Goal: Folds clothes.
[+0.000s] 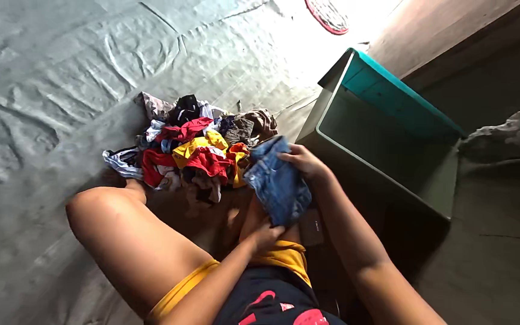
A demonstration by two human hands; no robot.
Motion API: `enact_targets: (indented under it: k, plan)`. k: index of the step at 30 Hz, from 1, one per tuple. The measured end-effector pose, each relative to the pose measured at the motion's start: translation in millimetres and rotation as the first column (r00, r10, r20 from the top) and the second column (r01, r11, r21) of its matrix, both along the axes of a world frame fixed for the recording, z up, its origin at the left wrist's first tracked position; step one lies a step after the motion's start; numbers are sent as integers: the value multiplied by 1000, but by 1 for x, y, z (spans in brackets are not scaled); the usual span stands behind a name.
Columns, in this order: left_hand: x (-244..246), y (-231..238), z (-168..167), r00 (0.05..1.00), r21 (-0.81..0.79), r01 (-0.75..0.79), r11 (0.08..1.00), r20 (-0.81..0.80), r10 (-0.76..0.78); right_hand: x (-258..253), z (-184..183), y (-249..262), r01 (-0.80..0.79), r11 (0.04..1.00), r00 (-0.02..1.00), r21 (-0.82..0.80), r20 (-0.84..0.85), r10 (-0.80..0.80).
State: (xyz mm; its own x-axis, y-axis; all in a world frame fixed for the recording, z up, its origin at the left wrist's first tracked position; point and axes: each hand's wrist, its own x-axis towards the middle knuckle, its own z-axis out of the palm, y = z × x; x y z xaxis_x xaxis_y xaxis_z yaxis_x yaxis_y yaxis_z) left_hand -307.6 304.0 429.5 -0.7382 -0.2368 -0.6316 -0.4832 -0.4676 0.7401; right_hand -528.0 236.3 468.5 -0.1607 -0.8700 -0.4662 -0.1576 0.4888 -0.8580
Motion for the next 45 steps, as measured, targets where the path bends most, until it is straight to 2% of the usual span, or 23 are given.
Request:
enact_targets:
  k: [2, 4, 6, 10, 12, 14, 15, 16, 17, 18, 19, 21, 24, 26, 28, 30, 31, 33, 35, 37, 41, 43, 45]
  plan:
    - [-1, -2, -10, 972, 202, -235, 951, 69, 225, 8, -37, -27, -128, 974, 979, 186, -132, 154]
    - [-1, -1, -24, 895, 427, -421, 801, 49, 444, 6, -57, -33, -215, 932, 950, 292, -160, 269]
    - [1, -4, -30, 856, 559, -457, 692, 64, 513, -4, -54, -24, -266, 902, 938, 340, -126, 324]
    - [0, -4, -22, 878, 632, -387, 672, 31, 477, -22, -27, 36, -349, 872, 909, 344, -103, 405]
    - [-4, 1, -19, 893, 628, -376, 681, 48, 448, -28, -28, 76, -253, 934, 945, 254, -143, 295]
    - [-8, 6, -18, 884, 610, -418, 673, 103, 455, -19, -36, 117, 46, 990, 981, 130, -193, -21]
    - [-9, 6, -15, 879, 596, -437, 674, 123, 461, -8, -42, 137, 245, 967, 954, 66, -191, -229]
    - [-10, 6, -8, 874, 578, -453, 679, 135, 467, 6, -43, 153, 438, 897, 894, 51, -131, -429]
    - [-10, 5, 0, 868, 560, -467, 684, 142, 475, 22, -36, 165, 593, 798, 803, 107, -14, -596]
    - [-11, 3, 10, 864, 546, -477, 689, 145, 483, 38, -23, 172, 682, 699, 688, 212, 136, -713]
    - [-11, 3, 20, 866, 532, -476, 700, 143, 479, 52, -7, 177, 687, 646, 579, 333, 287, -763]
    - [-12, 9, 39, 897, 513, -426, 745, 137, 419, 73, 18, 183, 590, 669, 454, 452, 499, -738]
    - [-4, 18, 66, 937, 505, -333, 797, 80, 340, 80, 42, 176, 625, 564, 246, 539, 550, -798]
    - [13, 13, 73, 939, 567, -224, 793, -93, 332, 70, 61, 178, 631, 620, 302, 467, 589, -750]
    - [30, -1, 60, 921, 602, -4, 798, -310, 238, 55, 88, 182, 633, 684, 372, 362, 633, -679]
    - [42, -17, 39, 878, 543, 198, 816, -469, 100, 35, 117, 186, 662, 694, 421, 282, 626, -656]
    - [46, -23, 30, 887, 520, 177, 836, -453, 94, 24, 128, 190, 691, 681, 432, 241, 618, -657]
    - [47, -34, 21, 938, 395, -10, 919, -315, 146, 2, 148, 196, 786, 600, 414, 146, 597, -687]
    - [27, -49, 23, 967, 157, -182, 971, -150, 206, -19, 164, 204, 882, 470, 373, 24, 574, -729]
    - [-10, -71, 35, 971, -76, -230, 970, -83, 224, -44, 174, 210, 948, 305, 300, -89, 568, -767]
    - [-114, -124, 54, 965, -457, -255, 852, -177, 194, -87, 178, 216, 978, 55, 167, -202, 599, -783]
    - [-169, -151, 49, 963, -529, -256, 809, -216, 163, -103, 175, 218, 981, -17, 101, -192, 588, -802]
    - [-214, -168, 37, 972, -477, -203, 855, -201, 119, -118, 171, 220, 988, -80, 7, -133, 557, -830]
